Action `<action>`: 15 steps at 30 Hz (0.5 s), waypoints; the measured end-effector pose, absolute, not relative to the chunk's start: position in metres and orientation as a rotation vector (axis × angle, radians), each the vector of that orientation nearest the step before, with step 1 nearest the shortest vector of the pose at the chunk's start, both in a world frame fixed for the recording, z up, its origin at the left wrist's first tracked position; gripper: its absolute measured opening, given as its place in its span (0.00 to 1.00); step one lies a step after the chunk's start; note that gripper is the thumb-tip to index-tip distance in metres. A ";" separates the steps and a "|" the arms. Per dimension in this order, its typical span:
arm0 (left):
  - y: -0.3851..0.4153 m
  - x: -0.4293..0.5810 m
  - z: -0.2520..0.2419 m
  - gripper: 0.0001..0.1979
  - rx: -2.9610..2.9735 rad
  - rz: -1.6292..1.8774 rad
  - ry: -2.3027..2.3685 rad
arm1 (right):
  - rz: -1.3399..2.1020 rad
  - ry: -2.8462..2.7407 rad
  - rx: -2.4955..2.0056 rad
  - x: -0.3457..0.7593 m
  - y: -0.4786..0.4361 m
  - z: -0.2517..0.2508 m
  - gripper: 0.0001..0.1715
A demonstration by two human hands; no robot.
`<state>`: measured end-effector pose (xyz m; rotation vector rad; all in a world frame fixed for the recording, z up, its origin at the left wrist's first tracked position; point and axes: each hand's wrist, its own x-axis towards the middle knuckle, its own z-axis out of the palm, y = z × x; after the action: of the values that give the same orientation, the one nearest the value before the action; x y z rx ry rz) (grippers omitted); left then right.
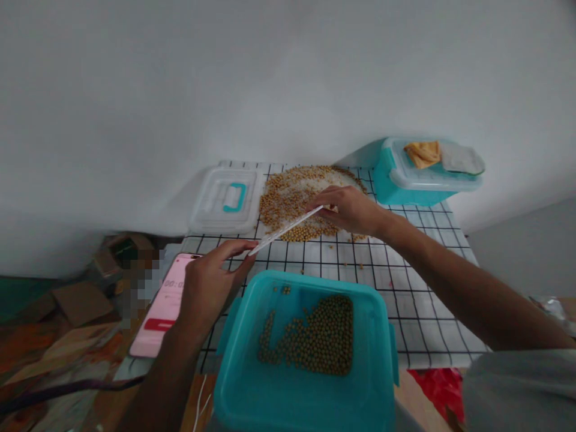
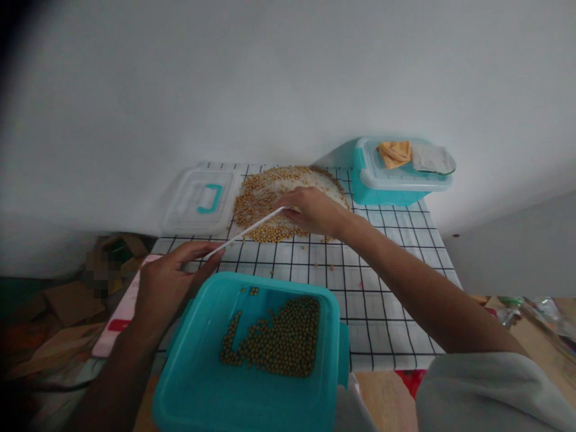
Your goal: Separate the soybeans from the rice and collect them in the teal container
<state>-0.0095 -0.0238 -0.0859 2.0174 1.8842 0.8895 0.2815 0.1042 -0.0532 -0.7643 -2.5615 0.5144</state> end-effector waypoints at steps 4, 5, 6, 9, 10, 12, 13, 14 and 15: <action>-0.025 -0.003 -0.083 0.09 2.016 0.854 1.819 | 0.489 -2.541 -0.785 0.294 0.096 -0.053 0.13; -0.025 -0.002 -0.082 0.09 2.023 0.855 1.811 | 0.483 -2.533 -0.790 0.296 0.094 -0.053 0.13; -0.024 -0.002 -0.081 0.09 2.030 0.862 1.817 | 0.477 -2.521 -0.800 0.296 0.093 -0.053 0.13; -0.018 -0.005 -0.079 0.09 2.045 0.897 1.869 | 0.461 -2.487 -0.836 0.293 0.094 -0.055 0.13; -0.016 -0.007 -0.079 0.09 2.046 0.907 1.888 | 0.454 -2.477 -0.850 0.291 0.096 -0.056 0.13; -0.010 -0.011 -0.080 0.09 2.046 0.914 1.908 | 0.442 -2.471 -0.854 0.286 0.100 -0.060 0.13; -0.009 -0.013 -0.081 0.09 2.049 0.906 1.906 | 0.437 -2.473 -0.843 0.284 0.101 -0.062 0.13; -0.007 -0.014 -0.081 0.09 2.056 0.892 1.899 | 0.432 -2.479 -0.824 0.283 0.102 -0.064 0.14; -0.007 -0.015 -0.082 0.09 2.066 0.875 1.887 | 0.429 -2.489 -0.805 0.283 0.103 -0.066 0.15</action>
<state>-0.0151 -0.0070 -0.0820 2.0661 1.8872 0.8754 0.2834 0.1026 -0.0659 -0.8048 -2.4888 0.4285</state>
